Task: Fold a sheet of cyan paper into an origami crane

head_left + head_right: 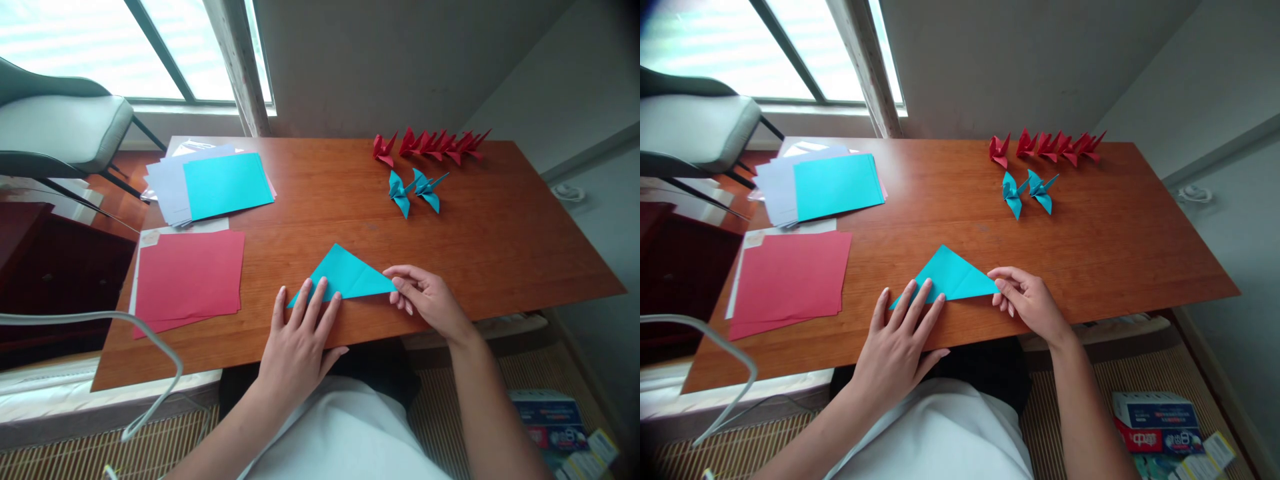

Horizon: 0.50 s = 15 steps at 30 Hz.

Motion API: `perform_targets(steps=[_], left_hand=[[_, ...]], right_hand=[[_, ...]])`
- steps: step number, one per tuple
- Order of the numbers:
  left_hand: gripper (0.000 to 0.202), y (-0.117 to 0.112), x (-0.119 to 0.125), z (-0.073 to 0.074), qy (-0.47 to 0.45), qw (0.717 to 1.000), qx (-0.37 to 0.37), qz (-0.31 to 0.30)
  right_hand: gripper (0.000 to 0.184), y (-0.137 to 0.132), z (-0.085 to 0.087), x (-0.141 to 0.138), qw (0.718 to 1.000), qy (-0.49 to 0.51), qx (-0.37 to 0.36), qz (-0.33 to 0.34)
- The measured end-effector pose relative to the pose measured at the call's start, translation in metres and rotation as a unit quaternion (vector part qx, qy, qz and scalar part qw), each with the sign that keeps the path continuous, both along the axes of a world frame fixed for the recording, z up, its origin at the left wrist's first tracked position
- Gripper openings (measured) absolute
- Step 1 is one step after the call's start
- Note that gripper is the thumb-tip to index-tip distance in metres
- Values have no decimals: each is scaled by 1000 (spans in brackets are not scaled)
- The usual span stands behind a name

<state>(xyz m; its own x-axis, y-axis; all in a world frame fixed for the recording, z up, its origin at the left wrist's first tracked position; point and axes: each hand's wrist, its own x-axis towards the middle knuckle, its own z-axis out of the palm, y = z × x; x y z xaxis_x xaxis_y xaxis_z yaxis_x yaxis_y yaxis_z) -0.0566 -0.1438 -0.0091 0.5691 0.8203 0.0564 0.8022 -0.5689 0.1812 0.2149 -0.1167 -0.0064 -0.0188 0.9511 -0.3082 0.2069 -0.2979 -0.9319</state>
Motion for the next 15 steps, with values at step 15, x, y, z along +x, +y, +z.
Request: perform_targets(steps=[15], left_hand=[[77,1,-2,-4,10,999,33,-16]], right_hand=[[32,-11,6,36,991,-25,25,-125]])
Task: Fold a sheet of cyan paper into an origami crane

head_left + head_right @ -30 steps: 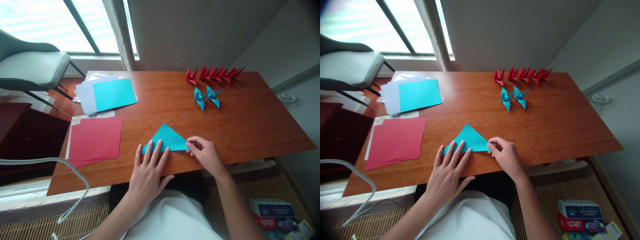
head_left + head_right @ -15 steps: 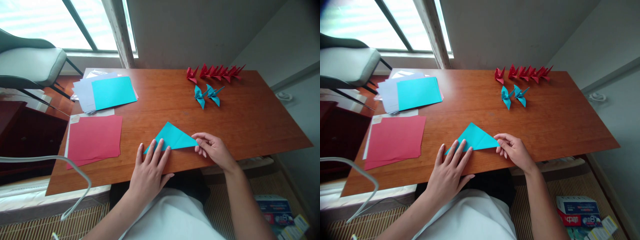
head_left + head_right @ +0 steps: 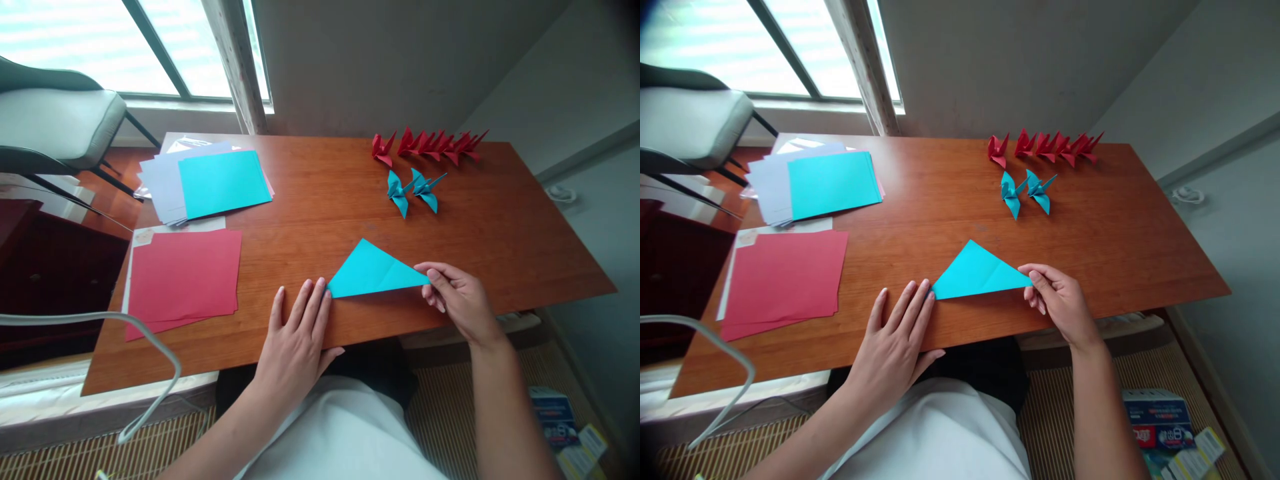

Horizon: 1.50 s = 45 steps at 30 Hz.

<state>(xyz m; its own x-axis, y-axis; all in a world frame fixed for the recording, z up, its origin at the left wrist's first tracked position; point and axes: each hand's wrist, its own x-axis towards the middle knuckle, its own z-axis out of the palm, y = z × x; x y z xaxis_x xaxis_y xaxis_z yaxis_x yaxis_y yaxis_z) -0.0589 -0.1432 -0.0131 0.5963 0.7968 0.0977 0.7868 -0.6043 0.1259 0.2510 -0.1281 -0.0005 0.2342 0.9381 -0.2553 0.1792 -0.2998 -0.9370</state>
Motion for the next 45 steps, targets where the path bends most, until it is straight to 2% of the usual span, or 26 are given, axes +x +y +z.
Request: perform_targets(steps=[3,7,9,10,11,12,13,15,16,17,18,19,20,21,25,28,30,32,33,35,38,39,41,43,45], left_hand=[[81,-1,-2,-2,-8,1000,9,-2],[84,-5,-7,3,-65,998,-17,11],[76,-5,-9,9,-143,987,-78,11],[71,-4,-9,13,-200,971,-126,14],[64,-2,-9,17,-268,945,-187,24],[58,0,-8,20,-342,903,-257,37],[54,3,-6,23,-414,845,-336,53],[57,11,-1,28,-542,679,-488,86],[63,15,1,29,-574,604,-544,104],[70,20,3,29,-591,543,-585,114],[77,24,4,30,-599,494,-620,116],[82,27,5,30,-607,460,-638,114],[86,30,5,30,-613,437,-649,110],[87,32,5,30,-615,427,-654,106],[89,37,5,31,-614,434,-650,114],[87,40,8,32,-629,410,-648,127],[82,42,10,31,-644,399,-640,131],[80,43,12,30,-655,403,-626,129],[80,43,13,30,-659,409,-618,127],[83,42,14,30,-660,429,-605,122],[90,40,15,31,-654,467,-585,111],[94,39,16,32,-651,478,-580,104],[100,38,17,32,-648,492,-574,91],[101,38,18,31,-650,494,-572,78],[98,38,18,30,-656,489,-571,66]], right_hand=[[31,0,7,-1,998,-36,30,-33],[25,-2,23,-12,979,-130,121,-99],[21,-6,37,-23,961,-193,170,-103],[18,-8,45,-30,947,-232,200,-100],[16,-10,53,-38,929,-273,235,-82],[14,-11,61,-46,914,-311,260,-25],[15,-13,68,-56,894,-337,291,48],[18,-14,79,-77,847,-347,368,163],[17,-14,82,-88,838,-331,376,217],[15,-15,82,-99,829,-310,375,277],[13,-15,81,-109,817,-300,370,325],[13,-15,79,-118,804,-305,373,348],[17,-16,75,-126,790,-311,374,373],[21,-18,71,-132,781,-315,378,385],[31,-25,55,-143,764,-332,360,420],[31,-31,51,-142,760,-321,334,456],[28,-33,51,-139,768,-290,318,474],[28,-32,53,-136,794,-227,319,465],[29,-31,55,-134,816,-193,321,441],[29,-25,57,-129,873,-141,306,353],[31,-14,54,-121,949,-110,225,190],[38,-11,52,-118,961,-101,202,158],[51,-5,47,-115,972,-93,166,135],[58,-2,41,-113,974,-104,145,142],[57,-1,38,-112,973,-122,131,146]])
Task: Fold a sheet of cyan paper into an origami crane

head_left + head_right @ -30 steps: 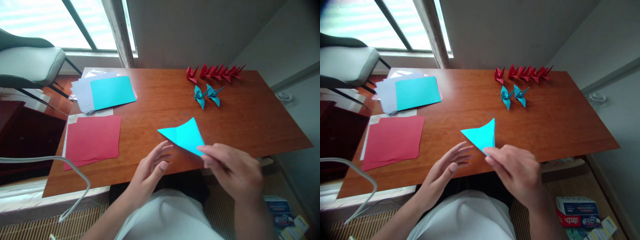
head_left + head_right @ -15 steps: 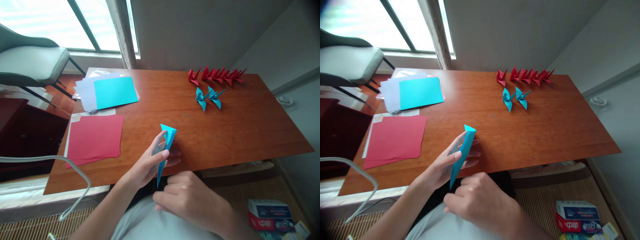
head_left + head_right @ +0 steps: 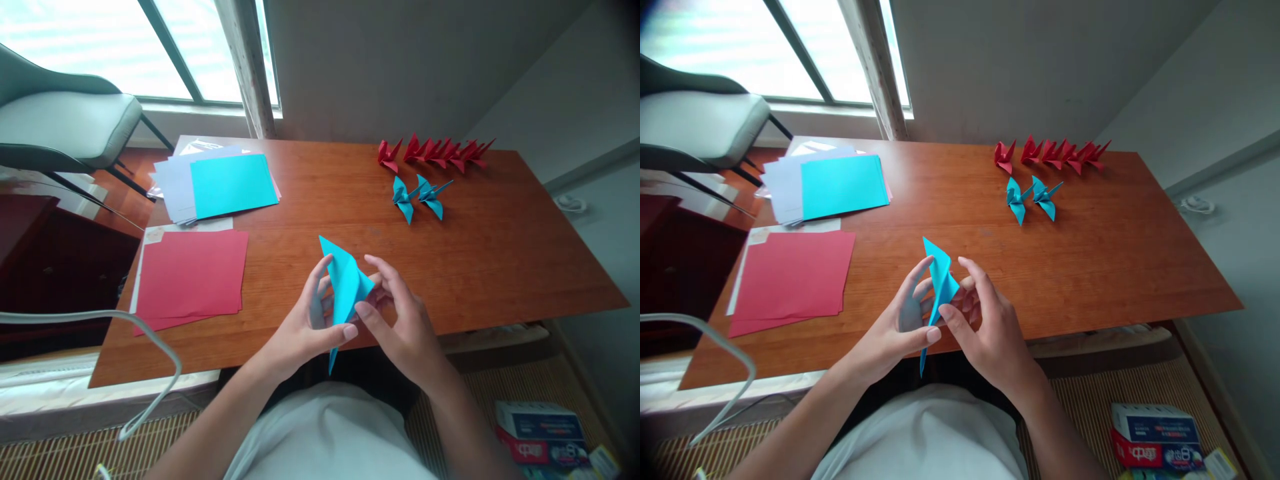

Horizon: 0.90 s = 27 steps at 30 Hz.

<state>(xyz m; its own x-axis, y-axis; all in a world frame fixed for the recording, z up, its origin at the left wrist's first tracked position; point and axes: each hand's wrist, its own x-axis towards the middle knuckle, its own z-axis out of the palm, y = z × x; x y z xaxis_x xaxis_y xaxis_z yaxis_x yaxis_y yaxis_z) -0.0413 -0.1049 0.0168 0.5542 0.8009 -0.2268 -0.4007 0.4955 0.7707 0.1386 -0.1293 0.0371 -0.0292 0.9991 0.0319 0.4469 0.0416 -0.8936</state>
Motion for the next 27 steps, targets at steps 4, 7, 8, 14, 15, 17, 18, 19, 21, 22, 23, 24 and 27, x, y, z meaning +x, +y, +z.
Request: perform_targets(steps=[4,7,8,14,15,17,18,19,21,22,23,24,27], left_hand=[[92,2,-1,-4,-10,1000,2,-5],[94,1,-1,-4,-11,1000,-5,-6],[95,1,-1,-4,-11,1000,-8,-7],[80,-2,-4,-1,-21,998,-62,17],[73,-2,-5,-2,-18,997,-72,28],[57,1,-7,-5,3,995,-74,61],[50,2,-8,-5,26,994,-61,83],[44,4,-8,-6,57,992,-41,109],[36,9,-10,-5,138,979,17,152],[34,11,-11,-4,181,968,48,170],[32,13,-13,-4,220,955,76,184],[29,15,-16,-3,252,942,99,197],[26,20,-25,-6,303,918,137,216]], right_hand=[[50,-2,-3,2,1000,-1,-8,-9],[47,-3,-2,4,999,24,-20,-15],[46,-4,-2,4,999,33,-25,-19],[36,-4,2,6,996,63,-24,-52],[34,-3,3,7,997,50,-16,-56],[30,-3,3,8,998,24,0,-62],[29,-2,3,9,998,16,6,-64],[29,-2,3,9,998,10,10,-64],[28,-1,2,11,998,1,11,-55],[26,0,2,12,999,-5,13,-51],[24,1,2,14,999,-12,16,-48],[23,1,1,16,998,-19,20,-49],[22,4,-5,25,997,-32,17,-67]])
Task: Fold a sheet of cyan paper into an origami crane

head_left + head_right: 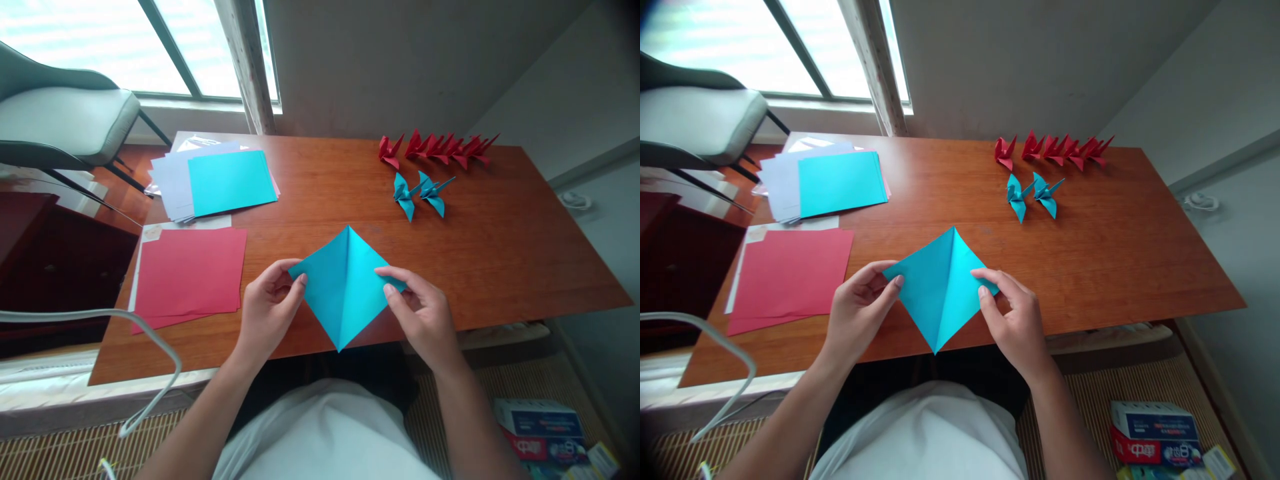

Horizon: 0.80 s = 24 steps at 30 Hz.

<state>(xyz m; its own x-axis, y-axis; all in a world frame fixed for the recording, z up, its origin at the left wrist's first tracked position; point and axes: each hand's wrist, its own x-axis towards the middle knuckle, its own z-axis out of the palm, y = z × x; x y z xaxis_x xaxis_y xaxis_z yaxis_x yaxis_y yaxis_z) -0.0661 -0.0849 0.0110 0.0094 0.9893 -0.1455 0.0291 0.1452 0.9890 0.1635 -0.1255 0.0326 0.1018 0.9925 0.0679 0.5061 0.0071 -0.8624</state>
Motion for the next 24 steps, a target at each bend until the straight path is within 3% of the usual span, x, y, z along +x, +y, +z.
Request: perform_targets(steps=[5,8,10,14,18,21,24], left_hand=[[29,4,-14,-8,98,994,39,-4],[28,4,-19,-10,201,976,78,-27],[30,3,-21,-10,310,941,132,-26],[43,4,-20,-14,483,837,250,-63],[58,6,-18,-18,501,799,309,-122],[59,8,-17,-19,458,790,348,-213],[56,11,-13,-18,410,791,339,-301]], right_hand=[[23,3,-18,12,999,1,-22,-23],[23,5,-28,14,1000,-3,-17,-12],[23,7,-33,14,1000,-22,-13,2],[24,14,-40,13,989,-140,42,32],[29,18,-46,11,957,-252,136,38],[42,19,-51,8,942,-268,166,115],[52,18,-53,6,928,-272,153,204]])
